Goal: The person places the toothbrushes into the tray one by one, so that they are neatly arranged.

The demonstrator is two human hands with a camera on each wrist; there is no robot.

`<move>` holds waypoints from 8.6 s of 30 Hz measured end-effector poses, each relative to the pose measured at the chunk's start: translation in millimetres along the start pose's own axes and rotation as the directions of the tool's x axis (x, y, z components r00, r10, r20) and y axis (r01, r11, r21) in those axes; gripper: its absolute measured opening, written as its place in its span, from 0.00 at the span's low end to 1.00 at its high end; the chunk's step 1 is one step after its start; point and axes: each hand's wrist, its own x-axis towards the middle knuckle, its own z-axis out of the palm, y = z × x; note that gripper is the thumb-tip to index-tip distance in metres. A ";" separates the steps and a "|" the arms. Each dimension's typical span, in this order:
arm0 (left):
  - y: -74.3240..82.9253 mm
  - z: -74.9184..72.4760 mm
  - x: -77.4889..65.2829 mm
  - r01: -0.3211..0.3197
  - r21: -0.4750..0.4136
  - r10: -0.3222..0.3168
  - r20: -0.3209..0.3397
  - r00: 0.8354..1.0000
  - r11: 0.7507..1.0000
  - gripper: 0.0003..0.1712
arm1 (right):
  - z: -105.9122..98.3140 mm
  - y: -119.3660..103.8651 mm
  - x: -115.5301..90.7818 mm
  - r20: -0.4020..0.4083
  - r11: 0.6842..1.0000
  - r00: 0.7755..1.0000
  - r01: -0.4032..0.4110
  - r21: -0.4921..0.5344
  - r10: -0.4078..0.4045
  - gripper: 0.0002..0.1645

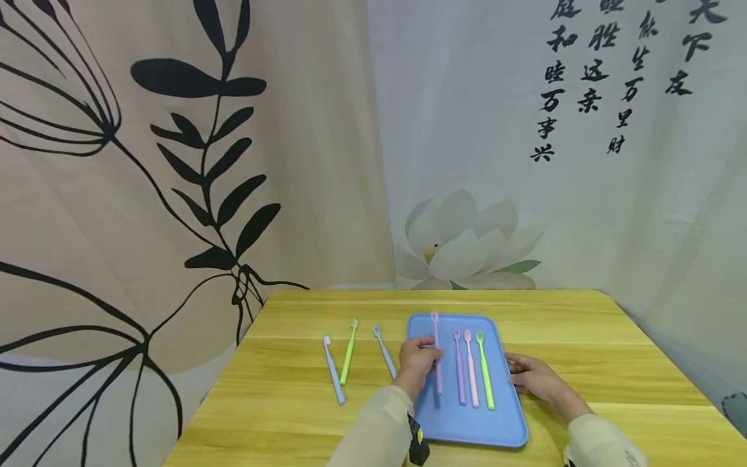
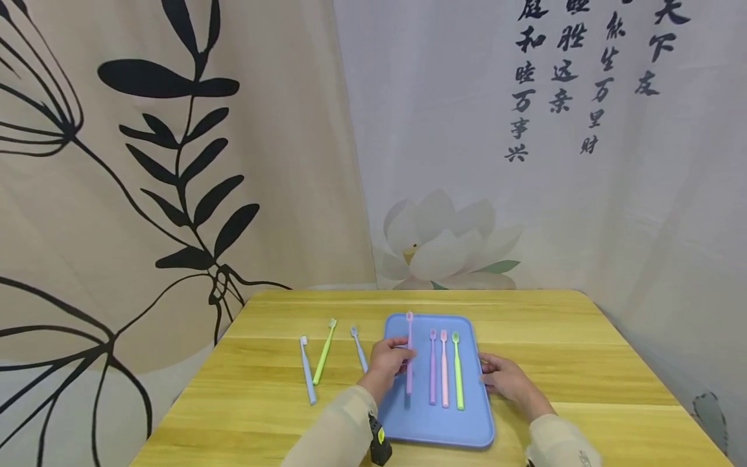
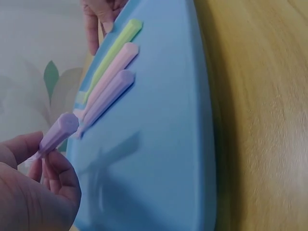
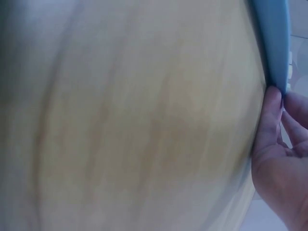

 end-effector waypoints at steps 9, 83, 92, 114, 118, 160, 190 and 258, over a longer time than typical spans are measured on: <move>-9.7 8.7 -1.2 0.016 0.045 -0.017 0.016 1.000 0.999 0.16 | 1.0 2.6 0.4 -0.003 1.000 1.000 0.014 0.028 -0.014 0.34; -0.5 -7.0 10.9 -0.142 0.452 0.140 0.039 0.989 0.881 0.14 | 5.9 0.2 0.9 -0.034 0.997 0.999 0.033 0.063 -0.031 0.35; 9.5 -36.8 14.4 -0.176 0.359 0.149 0.102 0.984 0.917 0.15 | 1.9 2.7 -0.5 -0.018 0.999 1.000 0.024 0.048 -0.023 0.34; 15.5 -160.7 40.2 -0.129 0.288 0.126 0.030 0.992 0.949 0.19 | -3.5 -0.3 -1.6 0.067 0.998 0.997 0.042 0.048 -0.045 0.36; 12.4 -180.1 44.1 -0.105 0.260 0.116 -0.027 0.993 0.960 0.19 | -3.6 0.3 -1.0 0.064 0.998 0.997 0.037 0.046 -0.040 0.36; -28.6 -218.8 42.2 0.011 0.159 0.015 -0.163 0.986 0.987 0.21 | -3.3 3.4 1.0 0.046 0.999 0.998 0.033 0.023 -0.034 0.36; -29.8 -218.9 38.1 -0.015 0.310 0.079 -0.193 0.978 0.951 0.23 | -3.0 3.9 2.8 0.052 0.999 0.998 0.016 0.034 -0.018 0.36; 15.0 -140.1 41.0 -0.109 0.220 0.130 -0.081 0.988 0.969 0.18 | -1.8 7.3 2.5 0.024 0.998 0.999 0.040 0.053 -0.041 0.36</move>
